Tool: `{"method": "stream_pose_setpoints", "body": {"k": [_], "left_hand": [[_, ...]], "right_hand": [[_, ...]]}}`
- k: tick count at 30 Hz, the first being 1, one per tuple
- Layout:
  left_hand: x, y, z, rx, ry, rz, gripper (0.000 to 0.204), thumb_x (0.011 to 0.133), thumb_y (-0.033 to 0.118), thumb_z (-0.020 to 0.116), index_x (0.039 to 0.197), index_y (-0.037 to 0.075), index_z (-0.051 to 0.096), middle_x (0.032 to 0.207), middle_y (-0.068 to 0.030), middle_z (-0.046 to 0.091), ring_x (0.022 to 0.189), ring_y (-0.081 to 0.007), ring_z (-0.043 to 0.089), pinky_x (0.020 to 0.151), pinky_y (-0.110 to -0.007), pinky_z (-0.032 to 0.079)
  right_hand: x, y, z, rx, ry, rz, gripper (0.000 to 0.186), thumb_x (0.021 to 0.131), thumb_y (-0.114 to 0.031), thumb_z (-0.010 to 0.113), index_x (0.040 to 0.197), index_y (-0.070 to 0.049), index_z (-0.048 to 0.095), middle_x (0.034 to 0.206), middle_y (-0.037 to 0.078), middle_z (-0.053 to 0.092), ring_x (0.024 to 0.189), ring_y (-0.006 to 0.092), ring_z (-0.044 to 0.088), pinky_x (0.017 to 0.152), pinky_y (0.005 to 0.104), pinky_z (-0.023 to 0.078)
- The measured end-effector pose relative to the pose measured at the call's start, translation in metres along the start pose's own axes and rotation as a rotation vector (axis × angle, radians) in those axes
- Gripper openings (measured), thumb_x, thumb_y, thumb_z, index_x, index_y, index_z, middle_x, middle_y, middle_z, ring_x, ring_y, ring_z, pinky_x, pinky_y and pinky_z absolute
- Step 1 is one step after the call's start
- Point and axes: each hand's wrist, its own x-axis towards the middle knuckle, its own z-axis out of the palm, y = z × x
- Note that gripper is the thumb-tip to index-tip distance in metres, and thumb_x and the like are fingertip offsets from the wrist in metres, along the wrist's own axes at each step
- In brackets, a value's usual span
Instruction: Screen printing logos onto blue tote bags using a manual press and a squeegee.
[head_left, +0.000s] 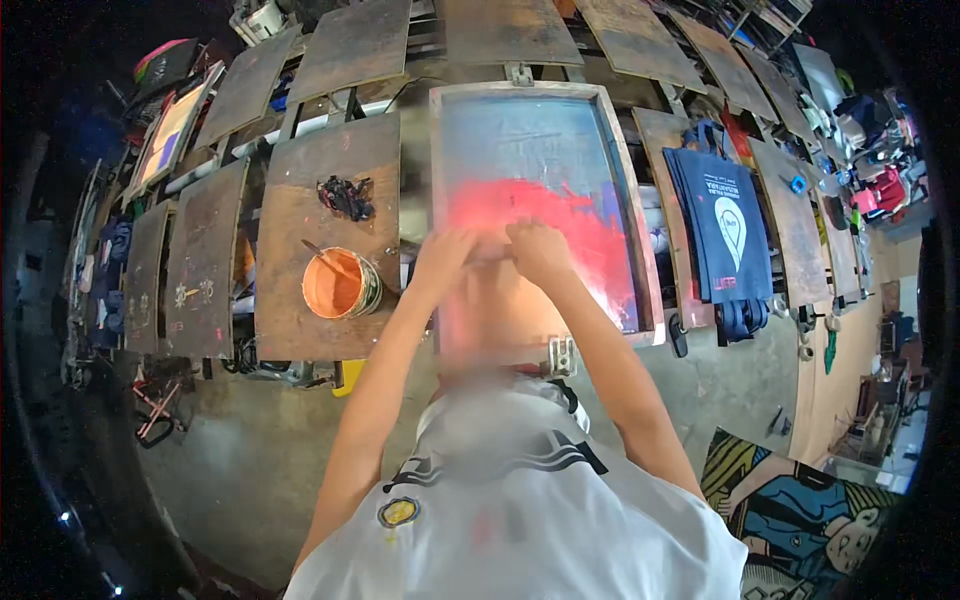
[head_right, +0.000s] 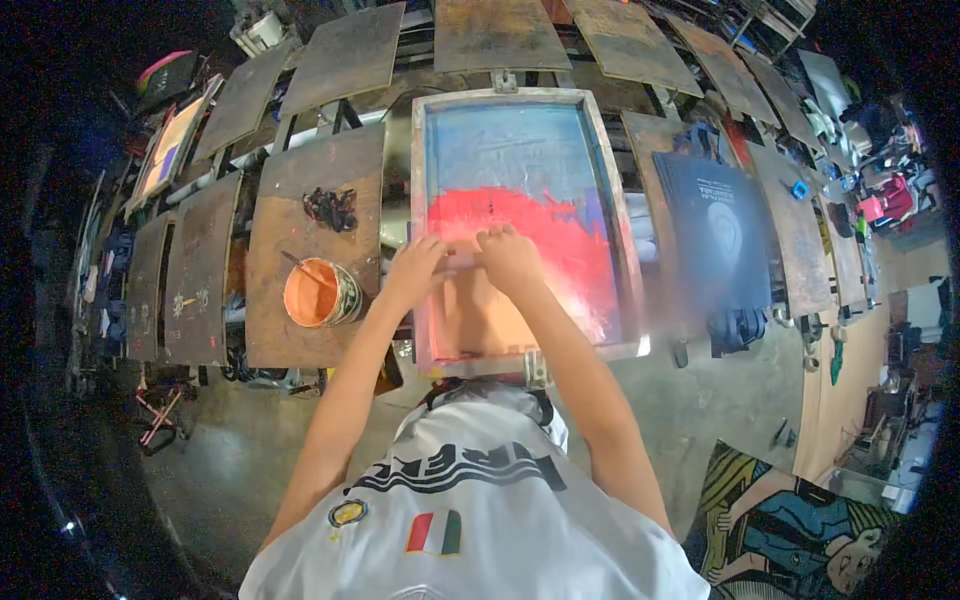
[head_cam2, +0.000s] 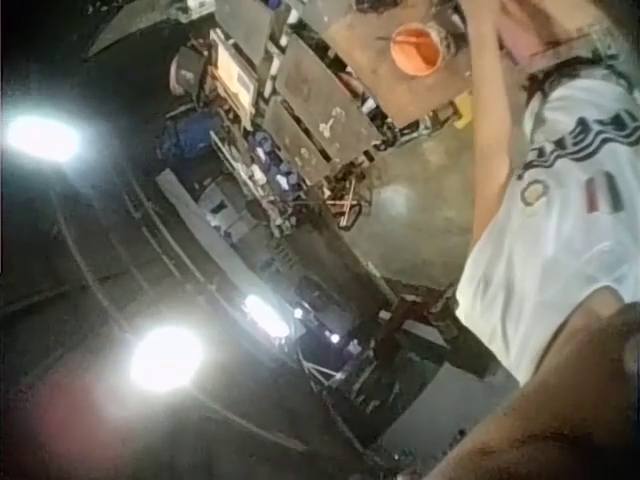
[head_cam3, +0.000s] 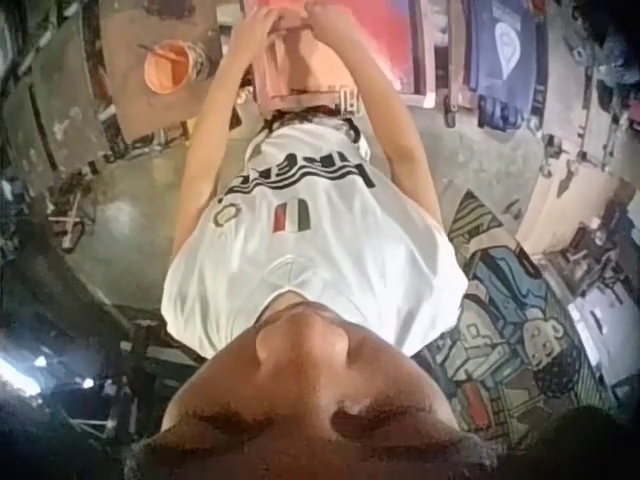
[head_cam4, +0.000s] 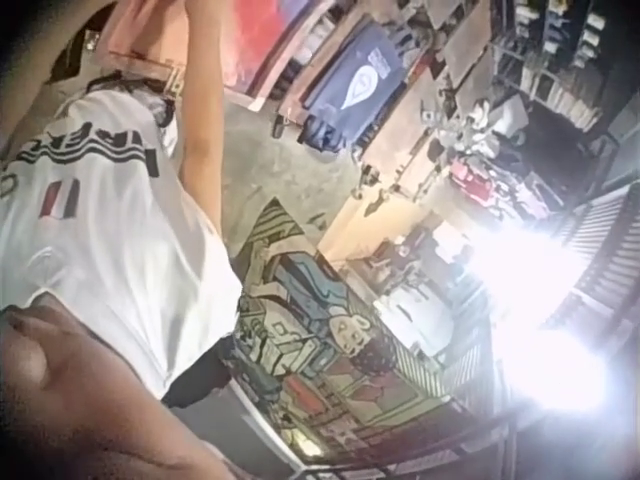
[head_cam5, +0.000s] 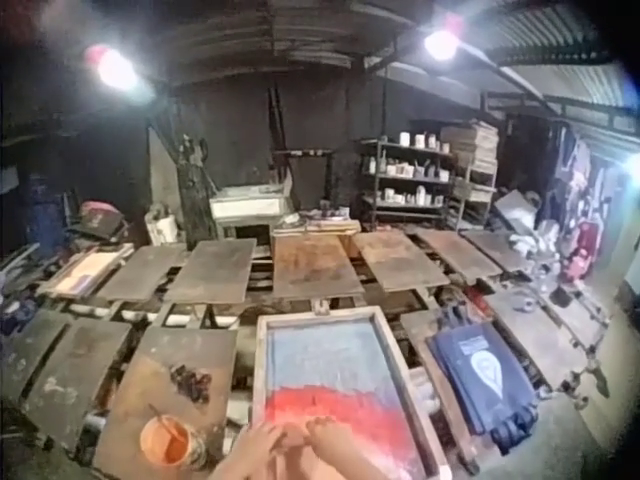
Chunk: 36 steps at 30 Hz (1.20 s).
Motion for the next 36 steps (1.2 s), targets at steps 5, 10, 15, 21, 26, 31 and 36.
{"method": "stream_pose_setpoints", "body": {"k": [5, 10, 15, 21, 26, 31, 36], "left_hand": [[-0.016, 0.015, 0.024, 0.010, 0.043, -0.086, 0.045, 0.075, 0.015, 0.076, 0.115, 0.010, 0.057, 0.111, -0.0115, 0.058, 0.110, -0.0327, 0.054, 0.094, -0.044, 0.044], [-0.079, 0.092, 0.024, -0.047, -0.025, -0.244, 0.047, 0.071, 0.009, 0.076, 0.114, 0.006, 0.056, 0.107, -0.0170, 0.055, 0.106, -0.0386, 0.053, 0.092, -0.045, 0.045], [-0.100, 0.123, 0.017, -0.043, -0.046, -0.298, 0.041, 0.073, 0.010, 0.074, 0.111, 0.005, 0.058, 0.106, -0.0162, 0.055, 0.104, -0.0381, 0.054, 0.087, -0.046, 0.047], [-0.048, 0.043, 0.018, 0.034, 0.019, -0.101, 0.027, 0.078, 0.018, 0.073, 0.100, 0.007, 0.062, 0.090, -0.0150, 0.062, 0.087, -0.0370, 0.060, 0.077, -0.047, 0.049], [-0.021, 0.047, 0.027, 0.071, 0.157, -0.265, 0.024, 0.079, 0.018, 0.071, 0.095, 0.005, 0.059, 0.090, -0.0153, 0.061, 0.088, -0.0388, 0.059, 0.076, -0.049, 0.047], [-0.056, 0.109, 0.034, -0.042, 0.246, -0.342, 0.025, 0.076, 0.011, 0.070, 0.095, 0.003, 0.056, 0.097, -0.0178, 0.058, 0.095, -0.0406, 0.056, 0.079, -0.049, 0.046], [-0.111, 0.151, 0.032, -0.065, 0.046, -0.469, 0.033, 0.072, 0.005, 0.070, 0.103, 0.002, 0.058, 0.100, -0.0182, 0.057, 0.096, -0.0415, 0.056, 0.078, -0.049, 0.046]], "right_hand": [[-0.015, 0.014, 0.050, -0.046, 0.156, -0.006, 0.014, 0.076, -0.014, 0.064, 0.090, -0.011, 0.064, 0.097, 0.005, 0.062, 0.100, 0.0266, 0.059, 0.076, 0.0395, 0.054], [-0.099, -0.006, 0.023, -0.075, 0.212, -0.096, 0.024, 0.074, -0.016, 0.063, 0.097, -0.009, 0.065, 0.096, 0.005, 0.060, 0.102, 0.0243, 0.058, 0.071, 0.0348, 0.055], [-0.109, -0.003, 0.015, 0.132, -0.050, -0.215, 0.021, 0.074, -0.021, 0.067, 0.089, -0.007, 0.070, 0.099, 0.007, 0.064, 0.100, 0.0269, 0.061, 0.072, 0.0410, 0.057], [-0.012, 0.020, -0.015, 0.106, -0.369, -0.225, 0.025, 0.075, -0.025, 0.071, 0.091, -0.007, 0.071, 0.100, 0.011, 0.066, 0.100, 0.0277, 0.063, 0.079, 0.0416, 0.055], [0.014, 0.028, 0.027, 0.107, -0.032, -0.216, 0.022, 0.076, -0.022, 0.071, 0.094, -0.009, 0.071, 0.103, 0.009, 0.065, 0.103, 0.0286, 0.060, 0.084, 0.0397, 0.054], [-0.056, 0.025, 0.020, 0.083, -0.058, -0.322, 0.026, 0.077, -0.021, 0.067, 0.099, -0.007, 0.068, 0.106, 0.006, 0.061, 0.110, 0.0239, 0.056, 0.084, 0.0384, 0.055], [-0.109, 0.006, 0.013, 0.188, -0.174, -0.278, 0.023, 0.075, -0.019, 0.068, 0.095, -0.007, 0.069, 0.102, 0.006, 0.062, 0.106, 0.0231, 0.058, 0.083, 0.0373, 0.055]]}}
